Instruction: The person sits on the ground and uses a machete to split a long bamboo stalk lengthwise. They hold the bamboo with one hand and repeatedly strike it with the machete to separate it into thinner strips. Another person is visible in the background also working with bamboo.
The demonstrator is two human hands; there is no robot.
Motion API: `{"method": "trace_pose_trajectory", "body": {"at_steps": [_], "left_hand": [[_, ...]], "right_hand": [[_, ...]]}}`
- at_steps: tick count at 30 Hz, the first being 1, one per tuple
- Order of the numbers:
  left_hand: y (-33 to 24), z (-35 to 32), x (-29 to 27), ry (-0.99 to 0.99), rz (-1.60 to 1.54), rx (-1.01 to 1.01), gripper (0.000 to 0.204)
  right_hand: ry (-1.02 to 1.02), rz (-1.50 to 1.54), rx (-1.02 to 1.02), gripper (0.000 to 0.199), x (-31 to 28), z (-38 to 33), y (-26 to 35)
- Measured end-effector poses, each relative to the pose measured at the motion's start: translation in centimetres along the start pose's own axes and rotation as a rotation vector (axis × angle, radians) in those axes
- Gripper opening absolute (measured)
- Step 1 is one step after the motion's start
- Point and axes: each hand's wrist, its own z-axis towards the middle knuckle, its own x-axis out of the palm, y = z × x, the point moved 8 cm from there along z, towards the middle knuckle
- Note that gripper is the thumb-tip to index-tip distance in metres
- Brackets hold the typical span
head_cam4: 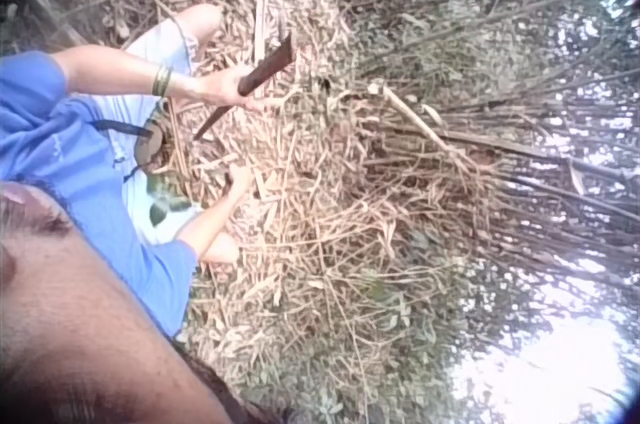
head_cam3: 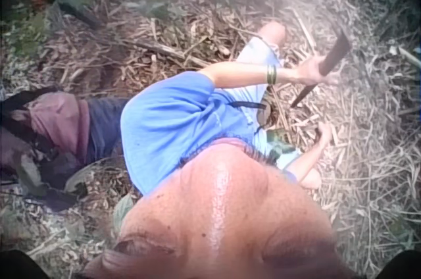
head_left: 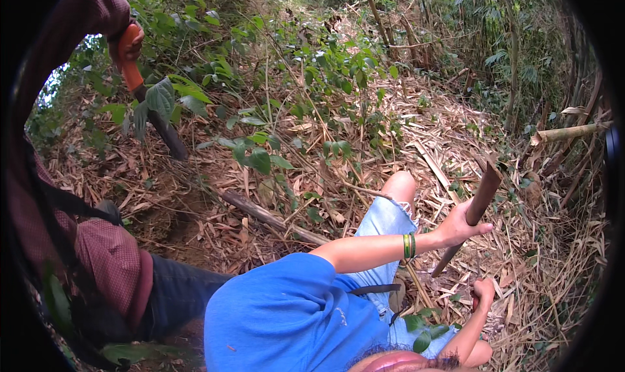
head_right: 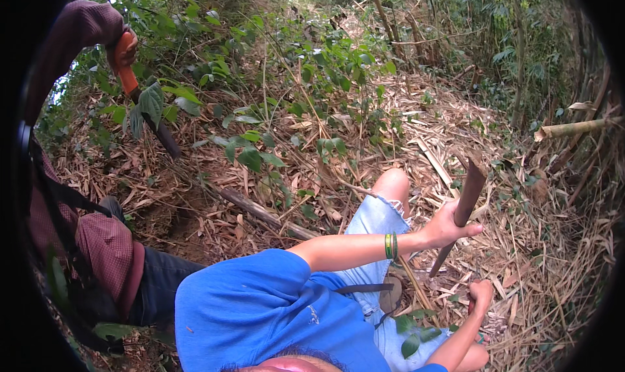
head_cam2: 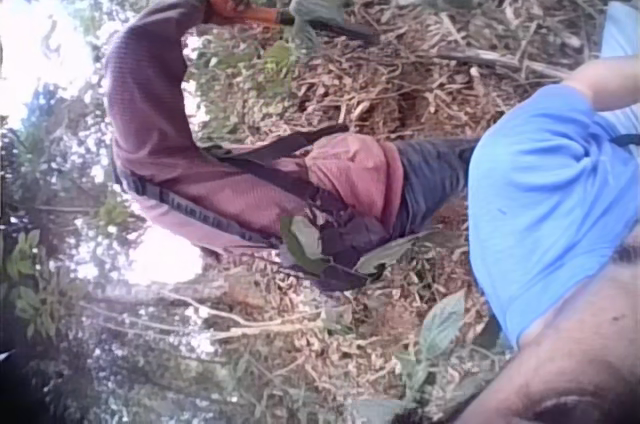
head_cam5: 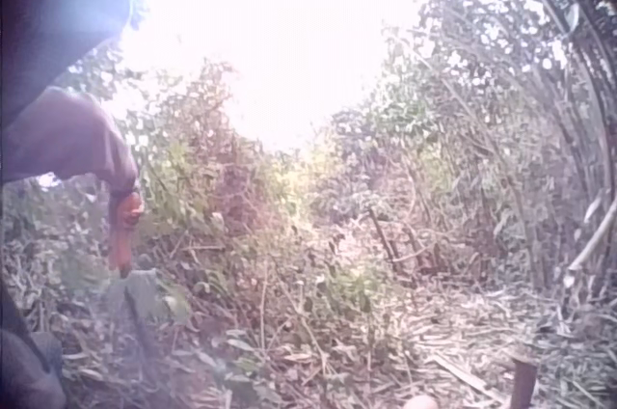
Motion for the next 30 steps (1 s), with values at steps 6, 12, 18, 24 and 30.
{"method": "trace_pose_trajectory", "body": {"at_steps": [6, 12, 18, 24, 30], "left_hand": [[0.5, -0.8, -0.7, -0.005, 0.007, -0.013, 0.052], [0.9, -0.4, 0.7, 0.027, -0.017, -0.004, 0.057], [2.4, -0.6, 1.4, 0.144, 0.066, -0.144, 0.086], [2.7, -0.8, 1.2, 0.136, 0.059, -0.158, 0.087], [2.9, -0.9, 1.2, 0.083, 0.029, -0.095, 0.053]], "right_hand": [[-0.025, -0.126, -0.011, 0.020, -1.4, -3.0, 3.8], [-0.102, -0.111, -0.001, 0.021, -2.1, -2.4, 2.2], [-0.087, -0.135, -0.047, 0.026, -2.1, -1.7, 1.7], [-0.050, -0.155, -0.062, 0.028, -2.2, -2.0, 2.3], [-0.114, -0.173, -0.033, 0.036, -2.6, -1.9, 2.3]]}}
